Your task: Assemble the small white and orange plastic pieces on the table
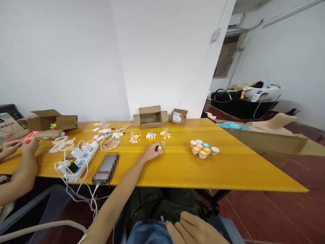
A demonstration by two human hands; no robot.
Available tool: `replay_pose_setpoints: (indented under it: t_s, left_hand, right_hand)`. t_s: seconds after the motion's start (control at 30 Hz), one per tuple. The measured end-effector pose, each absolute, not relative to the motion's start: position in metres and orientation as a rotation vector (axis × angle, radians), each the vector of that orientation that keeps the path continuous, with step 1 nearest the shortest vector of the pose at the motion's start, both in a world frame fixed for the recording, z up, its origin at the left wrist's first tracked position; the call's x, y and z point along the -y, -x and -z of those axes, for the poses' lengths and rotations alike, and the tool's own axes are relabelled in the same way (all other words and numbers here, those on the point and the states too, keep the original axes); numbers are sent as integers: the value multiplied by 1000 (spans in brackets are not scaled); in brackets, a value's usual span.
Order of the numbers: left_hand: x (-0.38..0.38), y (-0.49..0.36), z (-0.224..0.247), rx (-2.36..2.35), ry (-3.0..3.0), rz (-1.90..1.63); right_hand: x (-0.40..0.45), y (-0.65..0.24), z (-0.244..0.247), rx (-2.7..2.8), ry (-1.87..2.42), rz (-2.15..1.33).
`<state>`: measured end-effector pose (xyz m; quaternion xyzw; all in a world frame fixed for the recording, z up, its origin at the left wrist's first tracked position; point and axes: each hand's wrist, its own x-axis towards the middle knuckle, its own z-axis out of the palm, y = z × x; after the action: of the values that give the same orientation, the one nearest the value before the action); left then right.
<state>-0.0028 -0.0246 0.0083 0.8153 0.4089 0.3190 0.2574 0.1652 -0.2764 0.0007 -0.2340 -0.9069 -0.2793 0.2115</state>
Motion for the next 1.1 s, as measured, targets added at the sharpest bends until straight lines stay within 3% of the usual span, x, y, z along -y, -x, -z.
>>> replay_pose_setpoints:
  t_s: [0.33, 0.5, 0.9, 1.1]
  left_hand:
    - [27, 3, -8, -1138, -2215, -868]
    - [25, 3, -4, -1122, -2181, -874]
    - [22, 1, -6, -1016, -2078, -1008]
    - [19, 0, -6, -986, -1876, -1071]
  right_hand:
    - [229, -147, 18, 2560, 690, 445]
    - [198, -142, 14, 2691, 658, 459]
    - [97, -163, -14, 2395, 1446, 103]
    - [77, -156, -5, 2060, 1521, -113]
